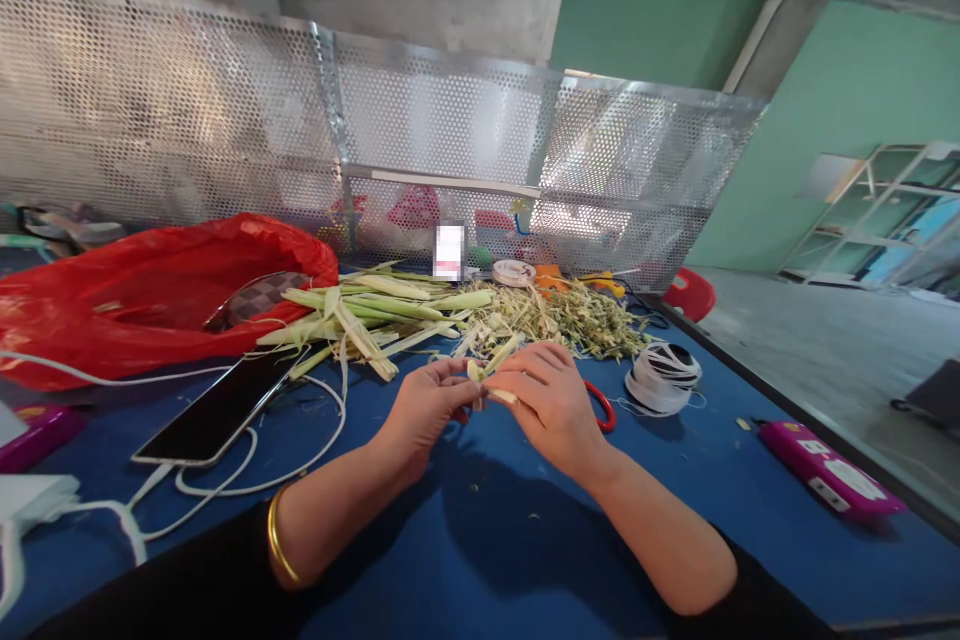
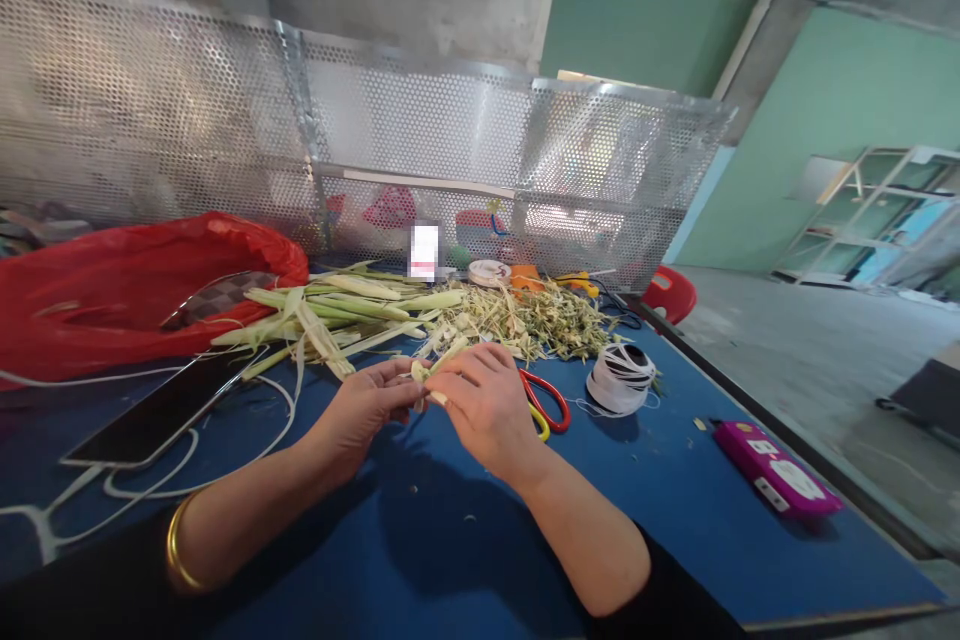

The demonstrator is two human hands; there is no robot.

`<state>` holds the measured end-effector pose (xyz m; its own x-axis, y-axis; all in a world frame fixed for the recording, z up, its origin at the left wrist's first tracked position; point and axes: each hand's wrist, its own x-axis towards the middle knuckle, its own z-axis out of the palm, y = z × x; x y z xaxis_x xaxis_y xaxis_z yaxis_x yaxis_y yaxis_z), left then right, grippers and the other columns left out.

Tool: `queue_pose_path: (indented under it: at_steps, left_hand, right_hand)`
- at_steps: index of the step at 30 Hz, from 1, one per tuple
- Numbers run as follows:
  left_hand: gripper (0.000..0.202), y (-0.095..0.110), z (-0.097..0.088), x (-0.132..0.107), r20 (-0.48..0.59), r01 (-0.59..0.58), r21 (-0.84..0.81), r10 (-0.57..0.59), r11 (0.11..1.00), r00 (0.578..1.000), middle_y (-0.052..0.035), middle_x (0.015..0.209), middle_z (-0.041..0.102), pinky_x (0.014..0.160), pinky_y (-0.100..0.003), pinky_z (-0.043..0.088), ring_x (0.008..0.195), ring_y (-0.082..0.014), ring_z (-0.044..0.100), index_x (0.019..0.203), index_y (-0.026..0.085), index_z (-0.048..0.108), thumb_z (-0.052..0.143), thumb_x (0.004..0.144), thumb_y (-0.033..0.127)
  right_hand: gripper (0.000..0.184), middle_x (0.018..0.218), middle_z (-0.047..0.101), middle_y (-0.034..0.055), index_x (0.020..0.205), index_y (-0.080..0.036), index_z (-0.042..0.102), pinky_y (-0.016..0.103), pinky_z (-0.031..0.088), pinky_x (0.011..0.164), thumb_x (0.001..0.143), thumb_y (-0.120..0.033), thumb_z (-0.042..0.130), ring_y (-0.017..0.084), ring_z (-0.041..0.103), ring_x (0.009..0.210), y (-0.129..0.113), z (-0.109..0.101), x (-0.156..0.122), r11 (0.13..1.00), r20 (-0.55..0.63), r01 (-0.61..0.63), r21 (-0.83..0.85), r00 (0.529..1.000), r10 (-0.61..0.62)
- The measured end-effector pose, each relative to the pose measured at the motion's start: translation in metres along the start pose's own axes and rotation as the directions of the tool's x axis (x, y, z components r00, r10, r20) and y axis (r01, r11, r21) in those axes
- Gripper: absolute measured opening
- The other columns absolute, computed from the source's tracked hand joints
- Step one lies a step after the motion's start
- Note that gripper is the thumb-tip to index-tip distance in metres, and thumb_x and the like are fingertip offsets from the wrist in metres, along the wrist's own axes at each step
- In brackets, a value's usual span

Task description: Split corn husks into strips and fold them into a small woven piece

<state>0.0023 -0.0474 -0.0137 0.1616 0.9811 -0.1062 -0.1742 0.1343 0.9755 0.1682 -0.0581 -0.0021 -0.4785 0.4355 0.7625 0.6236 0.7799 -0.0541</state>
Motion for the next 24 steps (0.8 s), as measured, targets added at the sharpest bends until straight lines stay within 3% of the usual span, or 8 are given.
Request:
queue_pose_path:
  at_steps: [3,7,10,14,18,24]
  left_hand:
    - [0.024,0.001,0.000,-0.002,0.054,-0.031,0.098,0.026,0.995,0.998,-0.0020,0.060,0.063,0.048,-0.019,0.037,0.055,-0.0109,0.053,0.081,0.013,0.069,0.073,0.060,0.025]
    - [0.016,0.004,-0.001,-0.006,0.156,-0.088,0.216,0.054,0.972,0.986,-0.0021,0.064,0.064,0.050,-0.019,0.036,0.057,-0.0095,0.051,0.077,0.014,0.072,0.067,0.066,0.025]
    - [0.017,0.007,0.001,-0.008,0.166,-0.085,0.228,0.047,0.970,0.985,-0.0022,0.065,0.064,0.052,-0.020,0.038,0.061,-0.0112,0.054,0.079,0.015,0.073,0.064,0.067,0.022]
    - [0.021,0.007,0.004,-0.009,0.164,-0.061,0.199,0.029,0.978,0.986,-0.0038,0.069,0.066,0.058,-0.022,0.042,0.067,-0.0144,0.059,0.083,0.015,0.074,0.060,0.067,0.021]
    - [0.025,0.000,0.006,-0.008,0.142,-0.072,0.179,0.047,0.981,0.989,-0.0038,0.069,0.067,0.058,-0.023,0.043,0.064,-0.0141,0.058,0.085,0.014,0.073,0.071,0.063,0.027]
    - [0.032,-0.001,0.003,-0.006,0.002,0.029,0.000,-0.029,1.000,1.000,-0.0031,0.071,0.067,0.063,-0.023,0.047,0.060,-0.0105,0.057,0.085,0.013,0.073,0.078,0.059,0.032]
  right_hand:
    - [0.012,0.098,0.067,0.0040,0.086,-0.022,0.062,0.038,0.034,0.095,0.088,-0.016,0.052,0.019,0.056,0.102,-0.001,0.000,-0.001,0.995,0.017,-0.086,0.051,0.996,0.085]
    - [0.007,0.085,0.066,0.0010,0.080,-0.021,0.057,0.036,0.035,0.091,0.083,-0.016,0.058,0.017,0.059,0.088,0.000,0.003,-0.002,0.956,0.052,-0.265,0.126,0.964,0.260]
    - [0.010,0.072,0.062,-0.0010,0.073,-0.021,0.054,0.029,0.040,0.075,0.081,-0.019,0.061,0.016,0.056,0.073,0.000,0.006,-0.003,0.869,0.116,-0.454,0.196,0.891,0.439]
    - [0.019,0.060,0.054,-0.0033,0.067,-0.021,0.049,0.024,0.036,0.055,0.082,-0.027,0.057,0.013,0.048,0.057,-0.001,0.010,-0.003,0.711,0.256,-0.645,0.280,0.764,0.592]
    - [0.021,0.058,0.052,-0.0035,0.064,-0.020,0.049,0.023,0.033,0.052,0.081,-0.031,0.056,0.012,0.046,0.055,-0.003,0.016,-0.004,0.612,0.279,-0.714,0.340,0.698,0.660]
    - [0.014,0.071,0.061,-0.0009,0.080,-0.020,0.060,0.024,0.038,0.057,0.078,-0.033,0.060,0.013,0.050,0.062,-0.002,0.010,-0.004,0.573,0.244,-0.710,0.409,0.690,0.682]
